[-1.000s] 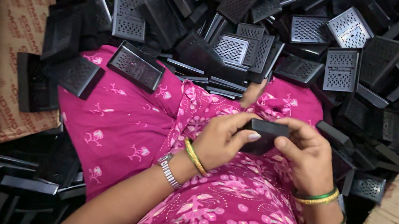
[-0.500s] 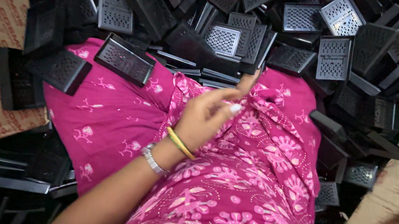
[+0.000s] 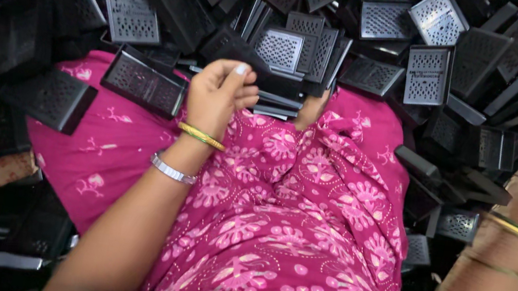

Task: The person sits on the floor and repeatedly picks up small black plastic parts from a large pile. They turn each part over in their hands, examine it, and then place it back into the pile. The process continues with many identical parts.

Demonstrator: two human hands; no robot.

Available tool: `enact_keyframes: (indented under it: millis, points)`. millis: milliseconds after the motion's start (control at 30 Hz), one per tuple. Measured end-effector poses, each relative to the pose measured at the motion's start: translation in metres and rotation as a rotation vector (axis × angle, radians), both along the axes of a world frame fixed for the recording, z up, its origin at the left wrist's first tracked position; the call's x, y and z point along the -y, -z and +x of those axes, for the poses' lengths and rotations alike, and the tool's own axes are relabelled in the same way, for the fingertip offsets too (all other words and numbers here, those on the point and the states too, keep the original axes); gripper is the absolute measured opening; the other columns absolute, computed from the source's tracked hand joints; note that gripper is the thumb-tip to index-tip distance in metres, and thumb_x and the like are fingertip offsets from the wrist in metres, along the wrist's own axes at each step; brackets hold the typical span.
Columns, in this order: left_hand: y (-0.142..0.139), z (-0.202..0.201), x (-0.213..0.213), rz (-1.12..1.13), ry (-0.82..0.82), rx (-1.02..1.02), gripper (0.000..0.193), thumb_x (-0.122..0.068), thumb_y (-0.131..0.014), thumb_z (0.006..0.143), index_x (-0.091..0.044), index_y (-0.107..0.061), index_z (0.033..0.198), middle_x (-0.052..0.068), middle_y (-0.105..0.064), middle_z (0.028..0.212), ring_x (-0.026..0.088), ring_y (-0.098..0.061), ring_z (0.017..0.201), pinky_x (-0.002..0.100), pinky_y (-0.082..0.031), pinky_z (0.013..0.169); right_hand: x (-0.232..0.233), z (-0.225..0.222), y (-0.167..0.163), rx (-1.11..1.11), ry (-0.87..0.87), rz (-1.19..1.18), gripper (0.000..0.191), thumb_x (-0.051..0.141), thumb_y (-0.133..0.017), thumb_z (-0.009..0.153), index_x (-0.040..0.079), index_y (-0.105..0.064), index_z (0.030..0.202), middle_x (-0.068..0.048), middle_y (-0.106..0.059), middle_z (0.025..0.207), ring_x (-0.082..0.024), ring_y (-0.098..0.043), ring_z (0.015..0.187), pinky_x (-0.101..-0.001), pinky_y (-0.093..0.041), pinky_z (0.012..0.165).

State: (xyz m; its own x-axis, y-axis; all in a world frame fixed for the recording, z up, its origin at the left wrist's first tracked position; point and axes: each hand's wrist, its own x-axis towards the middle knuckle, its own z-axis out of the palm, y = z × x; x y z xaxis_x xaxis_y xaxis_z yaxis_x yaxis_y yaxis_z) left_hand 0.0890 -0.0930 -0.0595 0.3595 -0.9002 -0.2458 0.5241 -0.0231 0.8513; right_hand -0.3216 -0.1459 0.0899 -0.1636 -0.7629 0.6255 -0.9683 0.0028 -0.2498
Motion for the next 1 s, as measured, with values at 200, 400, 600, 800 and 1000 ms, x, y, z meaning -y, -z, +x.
enact_keyframes:
  millis: [200, 400, 600, 800, 1000]
  points:
    - [0.007, 0.011, -0.004, -0.045, -0.176, 0.005, 0.016, -0.015, -0.062, 0.103, -0.001, -0.064, 0.111, 0.009, -0.071, 0.093, 0.014, -0.07, 0.073, 0.028, -0.063, 0.064, 0.022, 0.236, 0.063, 0.868, -0.595, 0.92, 0.022, 0.013, -0.075, 0.094, 0.0, -0.078, 0.111, -0.017, -0.075, 0.087, -0.032, -0.069, 0.064, -0.0415, -0.054, 0.059]
    - [-0.003, 0.021, 0.012, -0.01, -0.219, 0.022, 0.017, -0.014, -0.061, 0.103, -0.001, -0.063, 0.113, 0.01, -0.071, 0.092, 0.014, -0.07, 0.071, 0.027, -0.062, 0.061, 0.067, 0.362, 0.05, 0.859, -0.644, 0.831, 0.03, 0.026, -0.08, 0.086, -0.004, -0.074, 0.09, -0.005, -0.071, 0.075, -0.011, -0.064, 0.065, -0.0305, -0.055, 0.06]
    - [-0.01, 0.029, 0.017, -0.135, -0.28, 0.231, 0.027, -0.019, -0.051, 0.108, -0.001, -0.061, 0.126, 0.009, -0.067, 0.109, 0.011, -0.066, 0.088, 0.024, -0.06, 0.073, 0.065, 0.357, 0.056, 0.616, -1.002, 0.303, 0.019, 0.012, -0.072, 0.088, -0.002, -0.059, 0.088, -0.014, -0.066, 0.11, -0.018, -0.066, 0.09, -0.0341, -0.055, 0.077]
    - [-0.009, 0.04, 0.013, -0.259, -0.254, 0.601, 0.048, -0.038, -0.035, 0.123, 0.003, -0.057, 0.135, 0.01, -0.064, 0.12, 0.015, -0.062, 0.11, 0.027, -0.052, 0.095, 0.05, 0.353, 0.041, 0.355, -1.427, 0.498, 0.015, 0.012, -0.07, 0.09, 0.001, -0.061, 0.09, -0.015, -0.068, 0.119, -0.026, -0.069, 0.104, -0.0362, -0.057, 0.087]
    - [-0.021, 0.042, 0.01, -0.247, -0.273, -0.066, 0.069, -0.056, -0.027, 0.111, -0.007, -0.025, 0.159, 0.01, -0.064, 0.115, 0.016, -0.064, 0.097, 0.025, -0.057, 0.076, 0.053, 0.347, 0.069, 0.922, -1.143, 0.973, 0.025, 0.02, -0.067, 0.093, 0.005, -0.074, 0.112, -0.016, -0.074, 0.108, -0.034, -0.07, 0.094, -0.0375, -0.06, 0.081]
